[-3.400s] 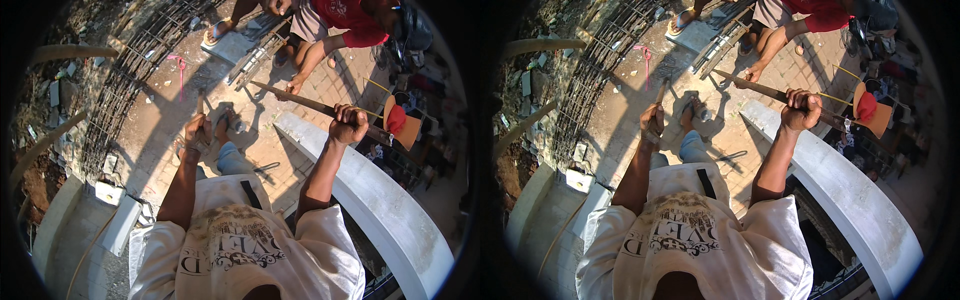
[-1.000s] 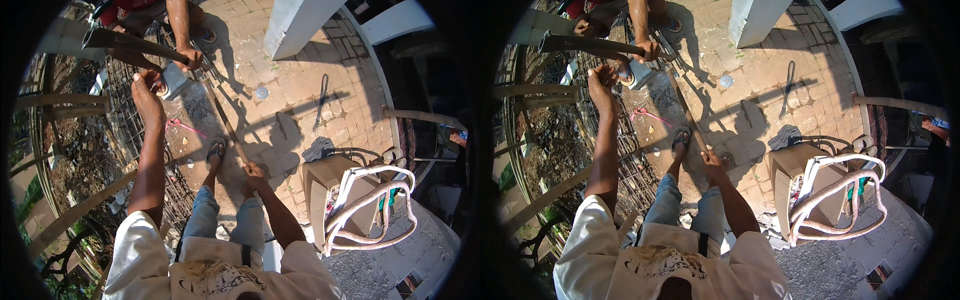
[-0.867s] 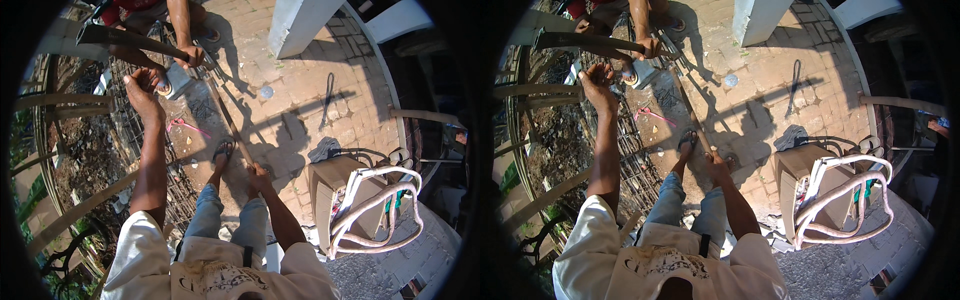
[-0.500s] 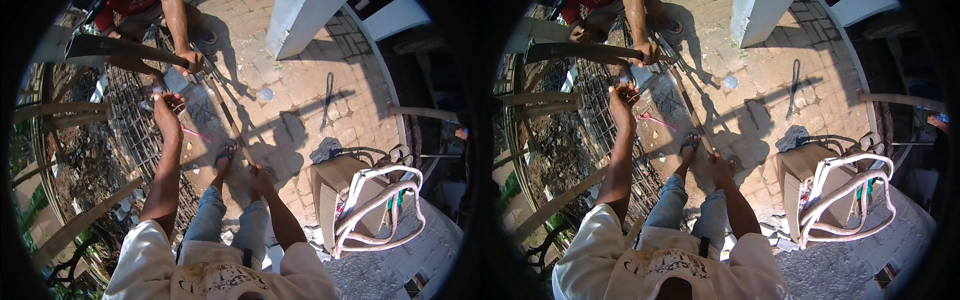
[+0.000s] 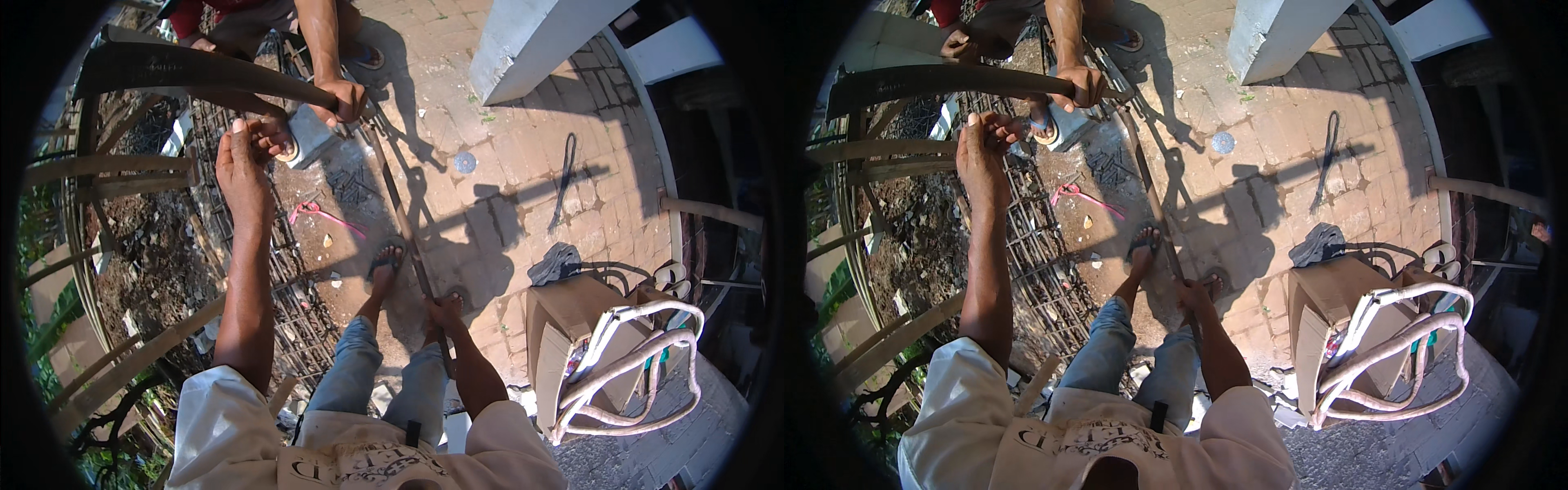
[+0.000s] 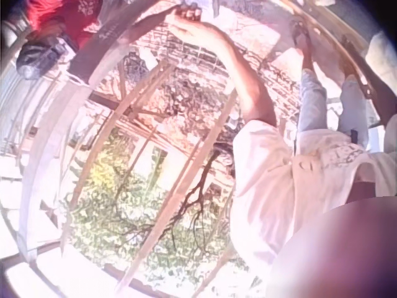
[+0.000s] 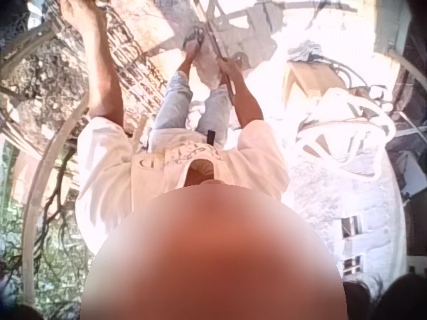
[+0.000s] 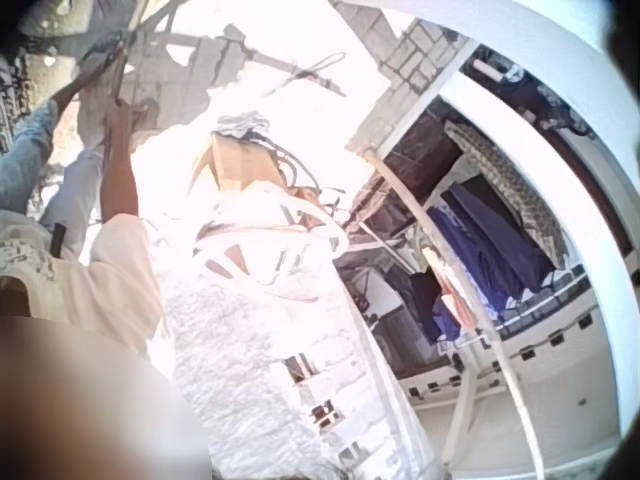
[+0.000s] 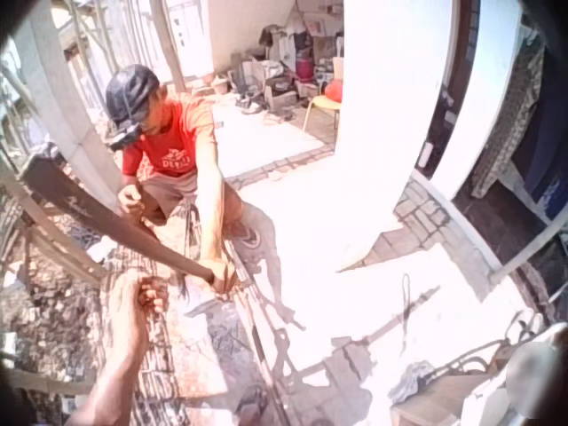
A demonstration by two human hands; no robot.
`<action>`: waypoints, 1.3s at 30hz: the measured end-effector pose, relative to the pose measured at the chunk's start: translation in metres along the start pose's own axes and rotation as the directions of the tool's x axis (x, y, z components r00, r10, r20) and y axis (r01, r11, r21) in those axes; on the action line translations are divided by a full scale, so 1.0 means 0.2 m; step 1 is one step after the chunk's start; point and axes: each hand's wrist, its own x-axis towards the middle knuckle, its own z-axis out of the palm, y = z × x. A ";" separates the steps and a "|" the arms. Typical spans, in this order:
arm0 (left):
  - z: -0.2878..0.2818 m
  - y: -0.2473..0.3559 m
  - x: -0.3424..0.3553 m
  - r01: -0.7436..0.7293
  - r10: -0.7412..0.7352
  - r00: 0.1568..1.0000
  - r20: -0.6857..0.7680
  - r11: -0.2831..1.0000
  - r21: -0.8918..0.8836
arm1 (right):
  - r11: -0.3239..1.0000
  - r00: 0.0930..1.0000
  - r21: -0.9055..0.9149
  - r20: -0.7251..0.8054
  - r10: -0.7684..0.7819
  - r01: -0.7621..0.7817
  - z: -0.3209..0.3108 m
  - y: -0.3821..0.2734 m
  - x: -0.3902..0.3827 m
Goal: The person positions long metal rods into a manual cutting device and pulls the lever to cut them. A coworker assists by holding the rods and removing cut pieces. The person repeats this process for several rods.
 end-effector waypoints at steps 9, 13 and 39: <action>-0.06 -0.67 -1.97 0.818 -0.997 0.046 0.060 0.072 0.570 | 0.946 0.917 -0.266 -0.301 -0.262 0.184 0.09 0.13 0.11; 0.06 -0.69 -2.49 0.606 -0.889 0.261 0.377 0.455 0.653 | 0.966 0.949 -0.188 -0.227 -0.219 0.178 0.00 0.24 0.25; 0.49 -1.10 -3.06 0.913 -0.897 0.393 0.205 0.407 0.032 | 0.983 0.988 0.100 0.031 0.149 -0.151 0.08 0.03 0.08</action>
